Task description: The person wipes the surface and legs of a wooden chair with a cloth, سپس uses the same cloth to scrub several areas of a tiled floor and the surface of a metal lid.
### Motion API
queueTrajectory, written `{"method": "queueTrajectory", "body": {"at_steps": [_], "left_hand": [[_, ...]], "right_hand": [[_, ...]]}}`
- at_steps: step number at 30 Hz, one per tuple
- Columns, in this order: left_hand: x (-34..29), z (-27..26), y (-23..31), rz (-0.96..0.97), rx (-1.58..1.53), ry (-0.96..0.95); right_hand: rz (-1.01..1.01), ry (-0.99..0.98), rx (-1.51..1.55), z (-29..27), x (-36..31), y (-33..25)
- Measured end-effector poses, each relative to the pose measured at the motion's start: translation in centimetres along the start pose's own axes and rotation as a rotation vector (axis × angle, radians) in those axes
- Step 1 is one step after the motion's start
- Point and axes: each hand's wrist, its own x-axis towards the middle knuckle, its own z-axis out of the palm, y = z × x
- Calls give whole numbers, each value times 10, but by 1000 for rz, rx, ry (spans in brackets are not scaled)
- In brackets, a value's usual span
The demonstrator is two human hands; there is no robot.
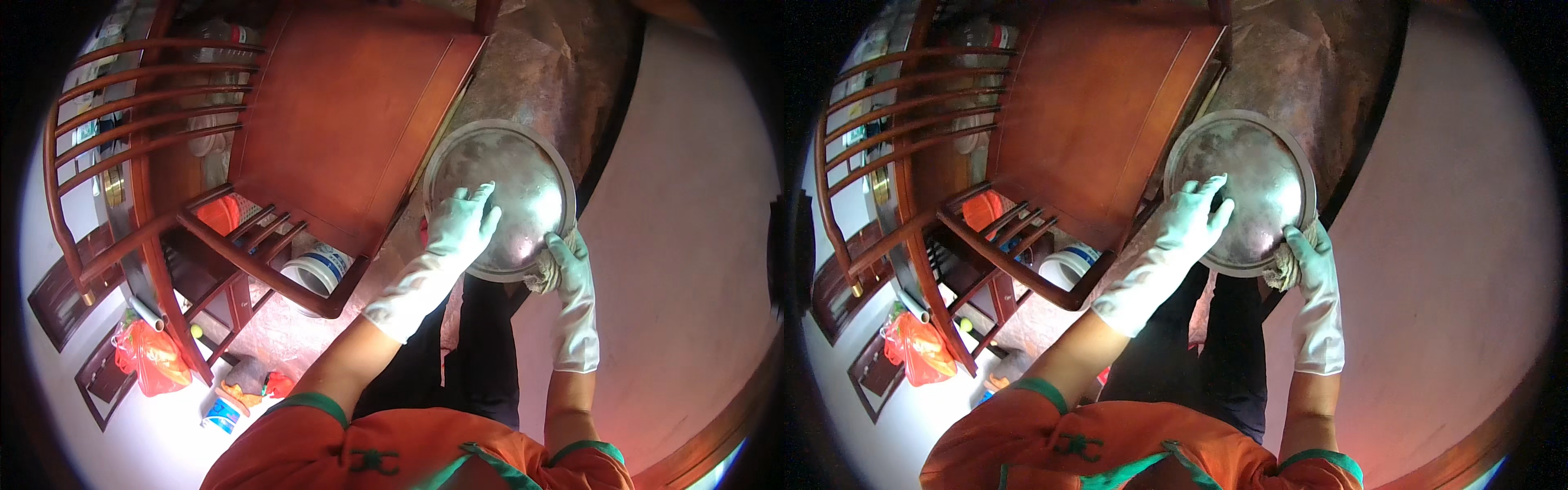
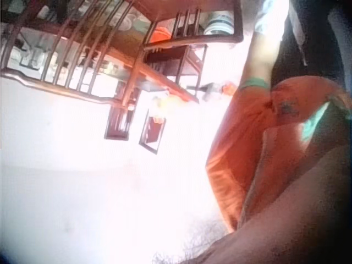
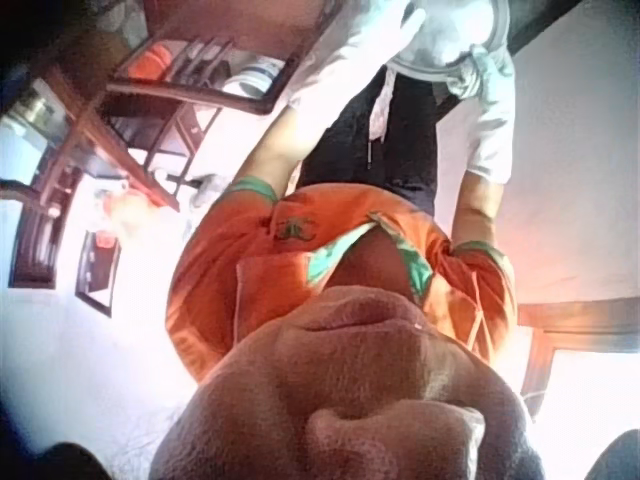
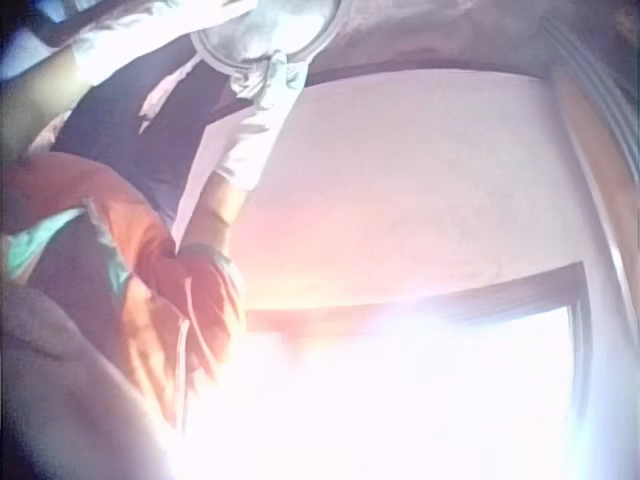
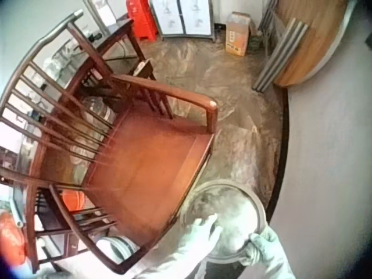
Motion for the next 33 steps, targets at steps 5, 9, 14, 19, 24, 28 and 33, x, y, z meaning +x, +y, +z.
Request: {"method": "queueTrajectory", "body": {"at_steps": [5, 9, 14, 19, 24, 28, 33], "left_hand": [[-29, -53, -28, 171, -315, 380], [-60, -103, -37, -209, -1037, 245], [-91, -86, -71, -338, -1702, -282], [-121, -74, -62, -345, -1672, -152], [-145, -55, -54, -276, -1590, 6], [-161, -46, -46, -203, -1574, 16], [-169, -46, -31, -130, -1422, 63]], "right_hand": [[-12, -68, 279, -20, -27, 33], [-9, -172, 376, -9, -44, 28], [43, -286, 333, -20, -42, 38], [-66, -172, 226, -10, -52, 34], [-250, 315, -42, -20, -73, 17], [-583, 135, -471, 6, -95, -16], [-874, 0, -1361, 67, -95, -59]]}}
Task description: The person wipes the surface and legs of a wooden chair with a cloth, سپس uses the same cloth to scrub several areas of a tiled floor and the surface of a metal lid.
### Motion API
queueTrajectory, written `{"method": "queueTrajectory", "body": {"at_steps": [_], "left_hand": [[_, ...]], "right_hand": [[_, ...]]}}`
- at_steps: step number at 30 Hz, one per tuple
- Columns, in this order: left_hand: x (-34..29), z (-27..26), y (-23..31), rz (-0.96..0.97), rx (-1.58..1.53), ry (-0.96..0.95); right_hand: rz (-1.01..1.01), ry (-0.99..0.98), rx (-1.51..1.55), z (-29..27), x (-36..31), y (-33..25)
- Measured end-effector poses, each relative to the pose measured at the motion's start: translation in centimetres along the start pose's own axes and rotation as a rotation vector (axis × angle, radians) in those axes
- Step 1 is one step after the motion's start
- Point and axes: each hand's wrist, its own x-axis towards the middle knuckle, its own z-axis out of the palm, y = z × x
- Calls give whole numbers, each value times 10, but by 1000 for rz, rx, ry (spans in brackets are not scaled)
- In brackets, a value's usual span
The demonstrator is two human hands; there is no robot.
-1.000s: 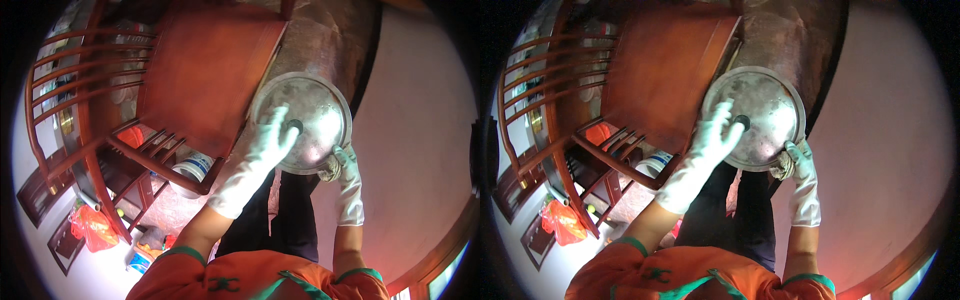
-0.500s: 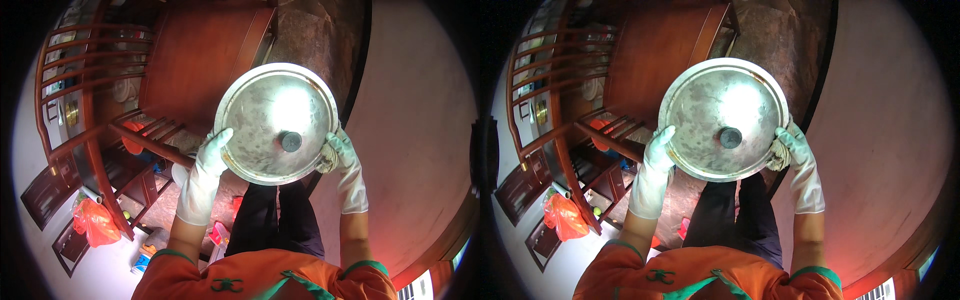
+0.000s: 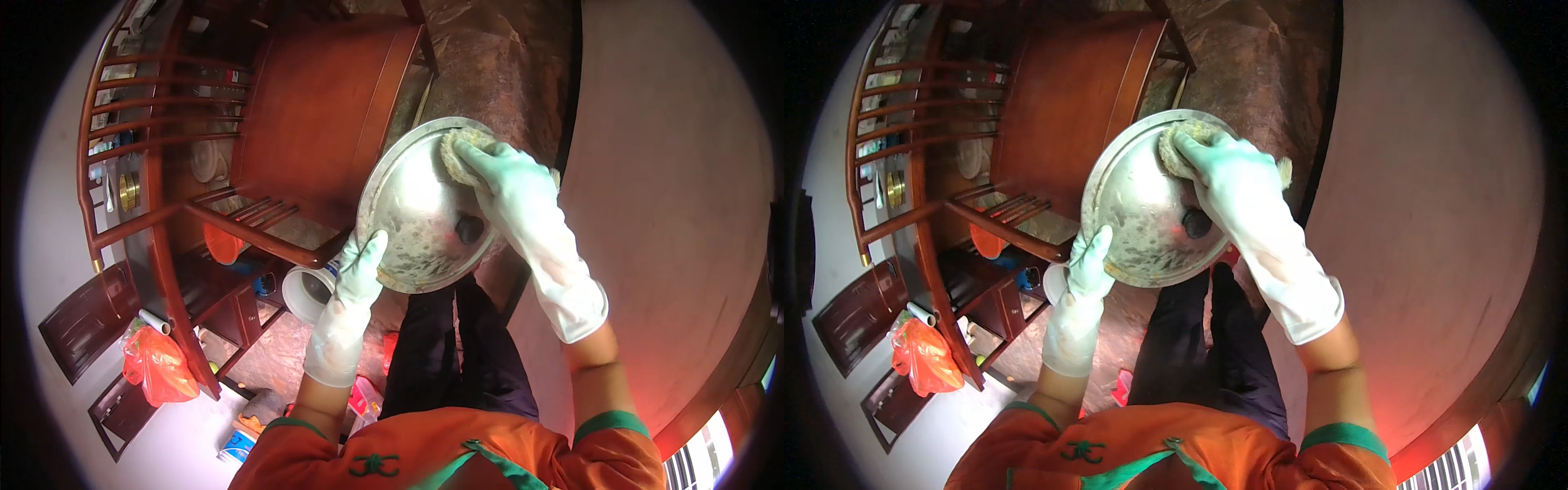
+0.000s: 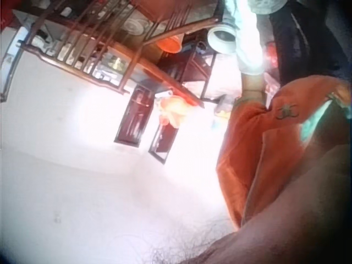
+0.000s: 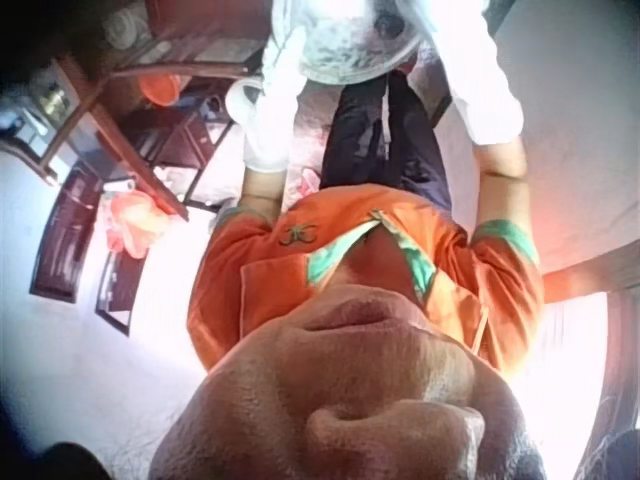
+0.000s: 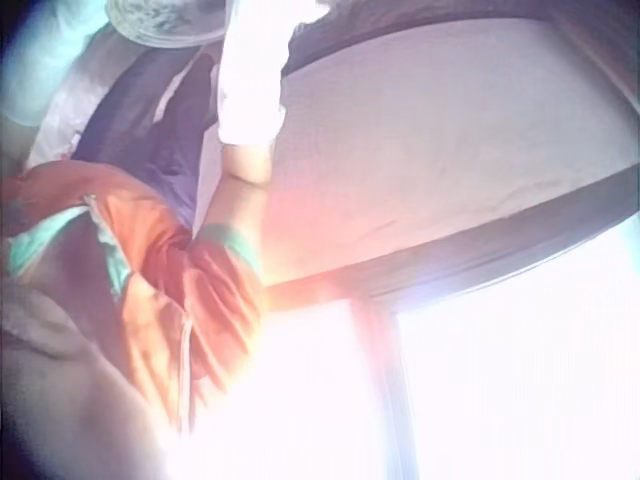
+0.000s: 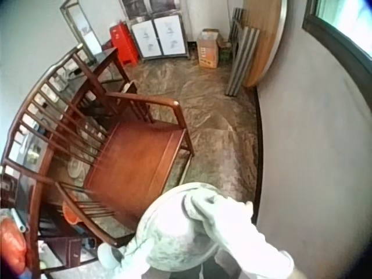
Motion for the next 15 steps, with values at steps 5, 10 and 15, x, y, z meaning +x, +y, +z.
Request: {"method": "queueTrajectory", "body": {"at_steps": [5, 10, 15], "left_hand": [[-10, 1, 9, 9, -108, -60], [-22, 3, 7, 30, -150, 22], [-28, 3, 13, 43, -117, 19]], "right_hand": [[76, -163, -128, -3, 16, 8], [251, -347, -78, -10, 11, 4], [434, -434, -29, -5, -6, 26]]}}
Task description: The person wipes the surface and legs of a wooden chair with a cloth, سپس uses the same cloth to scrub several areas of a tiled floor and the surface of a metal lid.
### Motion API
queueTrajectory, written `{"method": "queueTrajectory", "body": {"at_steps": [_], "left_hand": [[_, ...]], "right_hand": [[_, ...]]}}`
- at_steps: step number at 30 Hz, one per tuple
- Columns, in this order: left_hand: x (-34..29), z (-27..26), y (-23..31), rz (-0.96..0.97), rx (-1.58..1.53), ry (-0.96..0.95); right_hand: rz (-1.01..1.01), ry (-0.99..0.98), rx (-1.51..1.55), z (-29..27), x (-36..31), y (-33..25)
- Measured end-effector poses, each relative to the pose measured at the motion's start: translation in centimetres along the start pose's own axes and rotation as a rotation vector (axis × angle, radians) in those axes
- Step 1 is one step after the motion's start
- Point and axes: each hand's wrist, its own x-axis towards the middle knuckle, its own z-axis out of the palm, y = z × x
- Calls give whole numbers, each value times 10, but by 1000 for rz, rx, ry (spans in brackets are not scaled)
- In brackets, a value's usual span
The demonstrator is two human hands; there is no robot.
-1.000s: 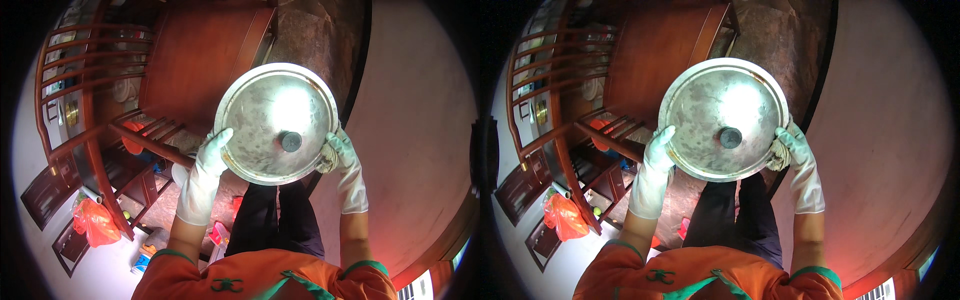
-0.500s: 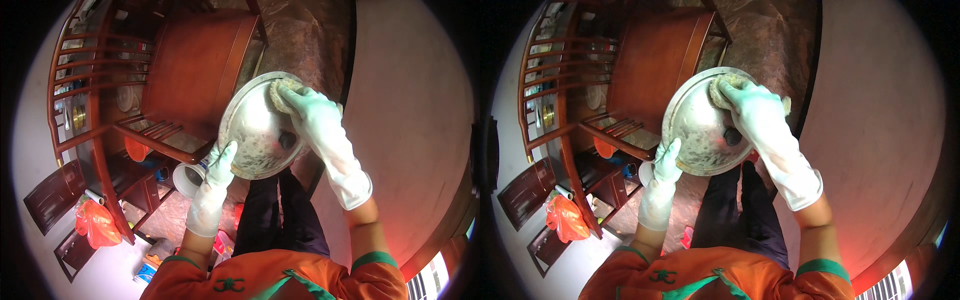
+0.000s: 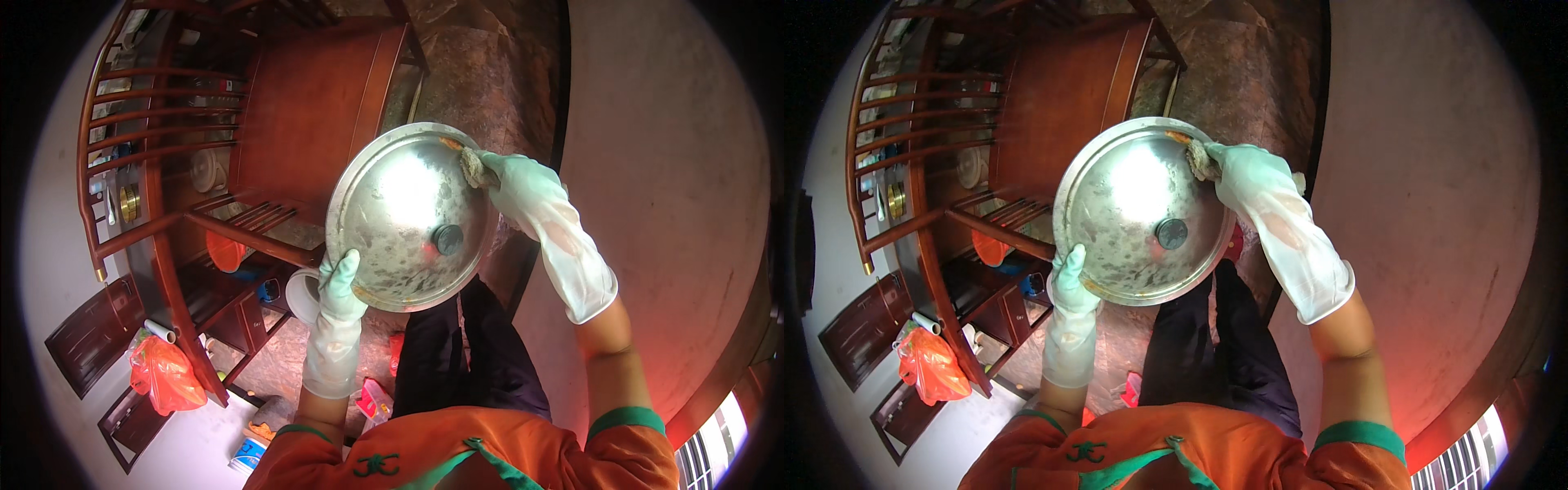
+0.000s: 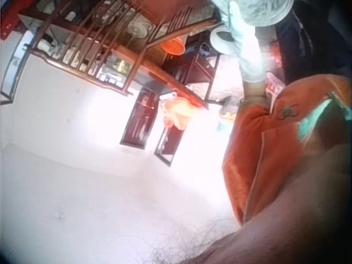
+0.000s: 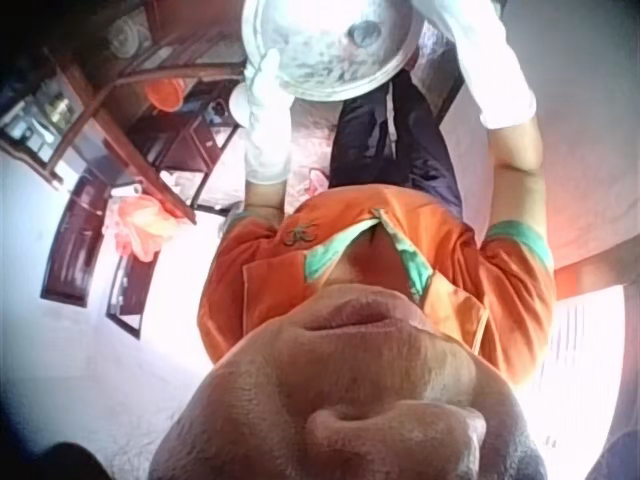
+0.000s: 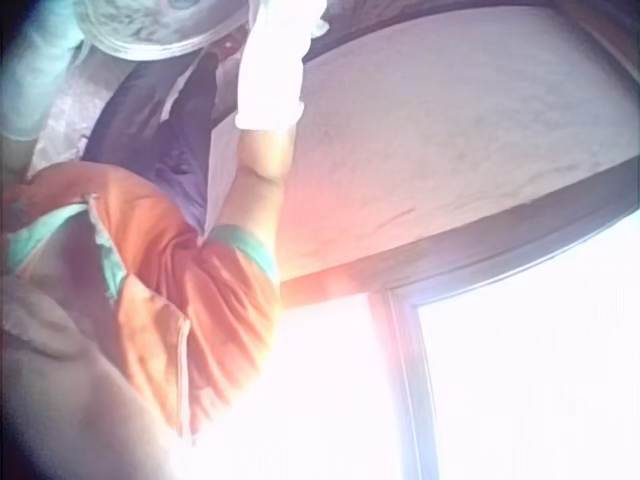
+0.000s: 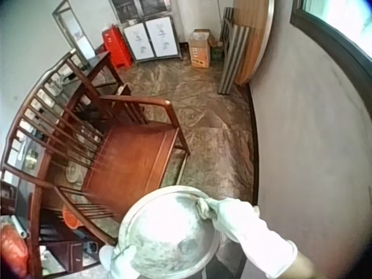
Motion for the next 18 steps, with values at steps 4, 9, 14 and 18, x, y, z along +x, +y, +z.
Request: {"method": "queueTrajectory", "body": {"at_steps": [4, 9, 14, 18], "left_hand": [[1, 0, -3, 19, -5, -14], [10, -20, -6, 4, 122, -87], [21, -33, -9, -47, 219, -135], [29, -8, -9, -32, 190, -175]], "right_hand": [[44, -39, 119, 8, 0, 6], [-23, -47, 392, -2, 3, -4], [-148, 68, 182, -10, 4, -52], [-409, 345, -272, 12, -29, -98]]}}
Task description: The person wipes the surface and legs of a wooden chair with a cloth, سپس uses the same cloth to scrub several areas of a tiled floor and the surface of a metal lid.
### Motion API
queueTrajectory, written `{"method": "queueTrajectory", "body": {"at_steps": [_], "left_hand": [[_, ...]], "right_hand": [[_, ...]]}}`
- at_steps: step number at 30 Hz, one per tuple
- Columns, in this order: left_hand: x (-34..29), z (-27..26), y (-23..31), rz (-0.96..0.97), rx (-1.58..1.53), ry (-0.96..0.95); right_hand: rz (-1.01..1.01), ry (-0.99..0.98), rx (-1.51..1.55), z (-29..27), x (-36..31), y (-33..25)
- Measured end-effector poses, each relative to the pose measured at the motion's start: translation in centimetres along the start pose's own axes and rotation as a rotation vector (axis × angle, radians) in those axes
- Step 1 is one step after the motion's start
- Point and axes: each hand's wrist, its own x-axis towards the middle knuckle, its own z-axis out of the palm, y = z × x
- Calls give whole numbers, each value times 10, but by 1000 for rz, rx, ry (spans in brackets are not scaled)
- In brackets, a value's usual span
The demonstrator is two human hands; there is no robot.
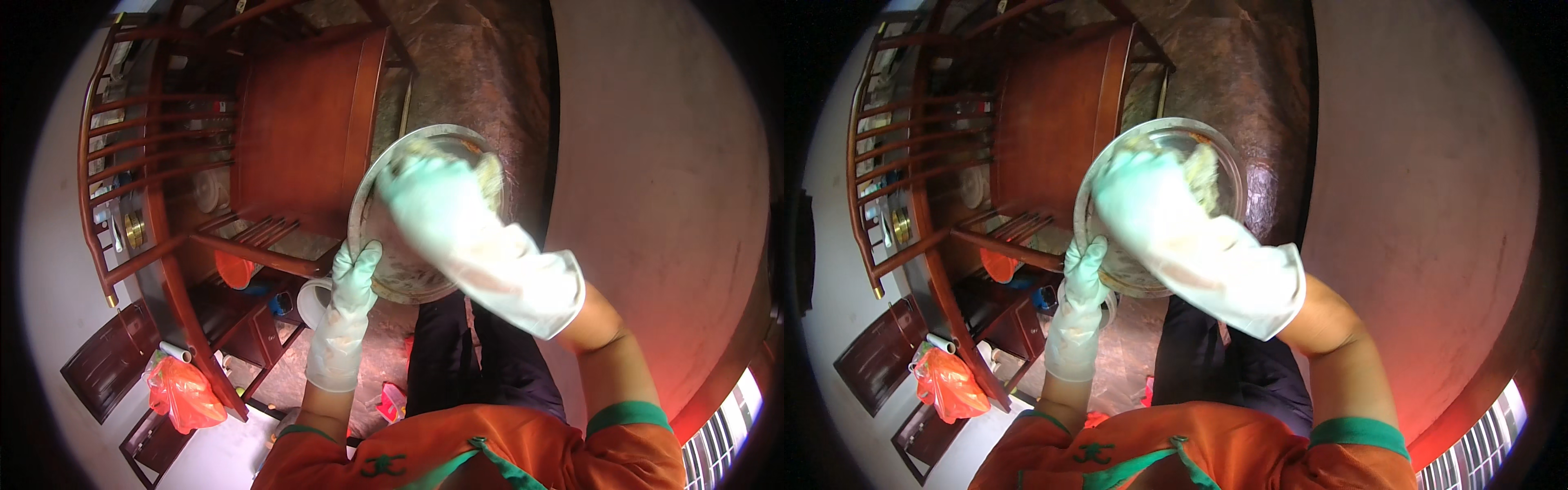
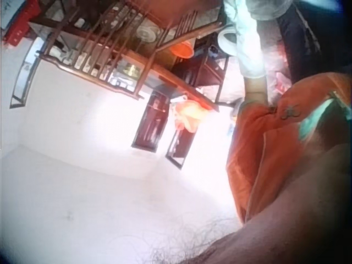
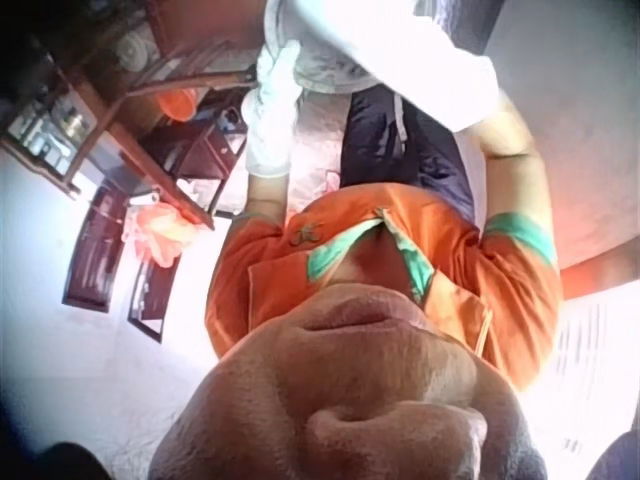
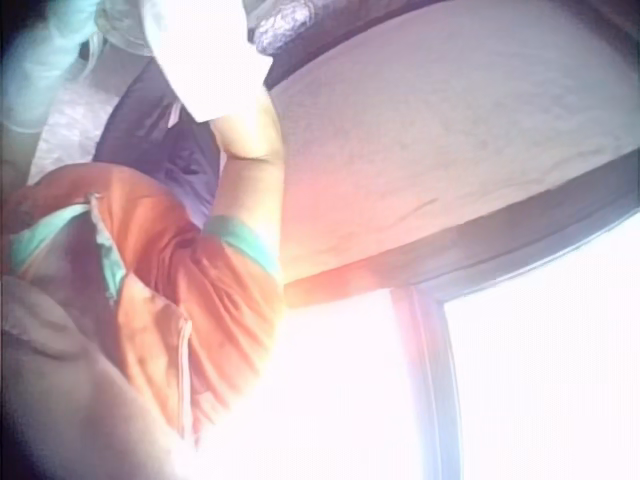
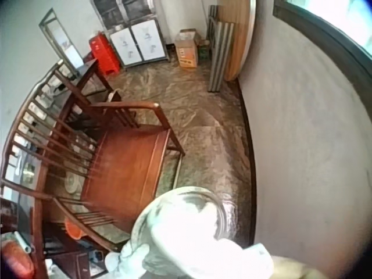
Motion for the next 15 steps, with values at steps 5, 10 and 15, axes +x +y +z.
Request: {"method": "queueTrajectory", "body": {"at_steps": [5, 10, 15], "left_hand": [[4, 19, 0, 85, -40, -73], [6, -5, -16, 138, 160, -75], [7, 6, -3, 59, -173, 79]], "right_hand": [[-249, 85, 137, 31, -15, -16], [-331, 41, 252, 40, -11, -10], [-178, 162, 16, 34, 6, 9]]}}
